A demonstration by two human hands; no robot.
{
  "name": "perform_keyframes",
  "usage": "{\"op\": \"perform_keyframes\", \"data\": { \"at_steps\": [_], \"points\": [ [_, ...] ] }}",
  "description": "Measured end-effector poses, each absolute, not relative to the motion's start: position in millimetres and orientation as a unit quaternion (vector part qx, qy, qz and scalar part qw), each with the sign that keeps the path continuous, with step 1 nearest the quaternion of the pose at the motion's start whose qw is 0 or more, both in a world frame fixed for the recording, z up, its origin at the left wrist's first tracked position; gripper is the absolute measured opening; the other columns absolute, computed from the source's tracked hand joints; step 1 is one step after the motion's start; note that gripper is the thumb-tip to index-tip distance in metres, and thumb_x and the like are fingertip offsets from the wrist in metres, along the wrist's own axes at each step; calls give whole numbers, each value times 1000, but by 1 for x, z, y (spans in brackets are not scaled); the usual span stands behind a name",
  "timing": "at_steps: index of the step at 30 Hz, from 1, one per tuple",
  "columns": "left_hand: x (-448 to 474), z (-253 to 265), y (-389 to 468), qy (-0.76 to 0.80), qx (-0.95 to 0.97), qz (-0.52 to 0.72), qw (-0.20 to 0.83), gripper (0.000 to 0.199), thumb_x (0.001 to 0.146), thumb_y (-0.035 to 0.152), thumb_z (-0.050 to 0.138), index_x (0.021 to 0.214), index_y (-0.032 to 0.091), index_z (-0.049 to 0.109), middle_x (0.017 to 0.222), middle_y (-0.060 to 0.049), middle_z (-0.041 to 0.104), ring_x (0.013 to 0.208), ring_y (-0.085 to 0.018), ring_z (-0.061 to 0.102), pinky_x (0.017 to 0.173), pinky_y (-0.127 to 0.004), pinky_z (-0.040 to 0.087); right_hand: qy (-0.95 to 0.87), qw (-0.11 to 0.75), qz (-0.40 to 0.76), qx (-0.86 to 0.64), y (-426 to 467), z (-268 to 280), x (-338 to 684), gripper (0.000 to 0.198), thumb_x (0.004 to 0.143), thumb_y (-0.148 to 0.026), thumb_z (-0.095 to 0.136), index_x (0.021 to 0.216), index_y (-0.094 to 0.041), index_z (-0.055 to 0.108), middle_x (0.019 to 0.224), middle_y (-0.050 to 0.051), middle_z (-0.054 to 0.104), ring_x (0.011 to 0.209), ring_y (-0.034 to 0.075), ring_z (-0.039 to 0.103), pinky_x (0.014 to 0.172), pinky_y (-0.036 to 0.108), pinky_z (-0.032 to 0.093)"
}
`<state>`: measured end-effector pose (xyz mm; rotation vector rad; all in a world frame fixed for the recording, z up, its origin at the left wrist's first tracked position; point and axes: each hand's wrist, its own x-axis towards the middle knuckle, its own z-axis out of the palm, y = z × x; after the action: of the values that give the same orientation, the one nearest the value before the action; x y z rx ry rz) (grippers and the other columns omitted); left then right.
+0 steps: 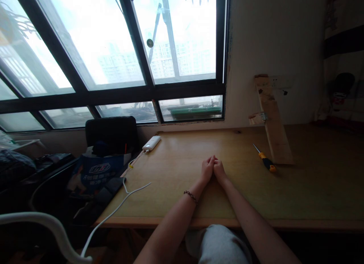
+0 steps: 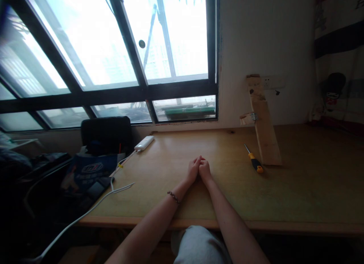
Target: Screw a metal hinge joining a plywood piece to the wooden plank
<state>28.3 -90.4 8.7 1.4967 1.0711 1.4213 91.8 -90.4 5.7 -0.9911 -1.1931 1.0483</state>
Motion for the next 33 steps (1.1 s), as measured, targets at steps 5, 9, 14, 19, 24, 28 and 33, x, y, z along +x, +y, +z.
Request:
{"op": "perform_keyframes", "data": {
  "at_steps": [5,9,14,19,24,28,33],
  "points": [
    [28,9,-91,426,584,563,402,46,77,55,44,66,14,61,62,-4,59,62,-15,52,61,-25,41,-512,590,456,-426,-92,7,92,17,52,-27,43,43,-17,52,45,2,54,47,14,48,43,23,37],
    [28,7,-90,435,573,565,404,46,75,56,46,57,14,55,55,-1,52,57,-13,46,57,-24,38,-512,587,457,-428,-93,7,93,18,53,-28,43,46,-17,55,47,3,58,48,14,50,43,23,38],
    [27,6,-88,429,575,567,405,45,75,55,46,56,15,51,54,0,48,55,-11,43,55,-23,36,-509,588,457,-431,-93,9,93,18,51,-28,42,44,-17,55,50,4,61,49,15,51,44,23,38],
    [27,5,-87,432,573,565,407,44,74,55,47,55,15,50,53,1,46,54,-11,41,54,-23,33,-509,589,456,-432,-93,9,92,18,51,-27,42,44,-17,56,51,4,62,51,15,52,44,23,39],
    [28,5,-87,430,573,567,406,44,75,54,47,55,15,49,53,2,45,53,-10,39,54,-23,32,-506,587,457,-437,-92,9,93,18,51,-28,43,43,-17,54,50,4,61,50,16,53,43,23,39],
    [28,5,-88,432,574,567,403,44,75,54,46,55,16,48,52,2,43,53,-10,38,53,-23,31,-506,586,456,-438,-91,8,93,18,52,-29,43,43,-17,54,48,4,60,50,16,52,43,23,38],
    [28,4,-87,426,578,568,402,43,76,53,45,56,15,49,53,2,44,54,-10,39,54,-23,32,-509,583,457,-439,-92,9,92,18,52,-30,43,46,-17,54,48,4,59,52,16,52,44,23,37]
  ]
}}
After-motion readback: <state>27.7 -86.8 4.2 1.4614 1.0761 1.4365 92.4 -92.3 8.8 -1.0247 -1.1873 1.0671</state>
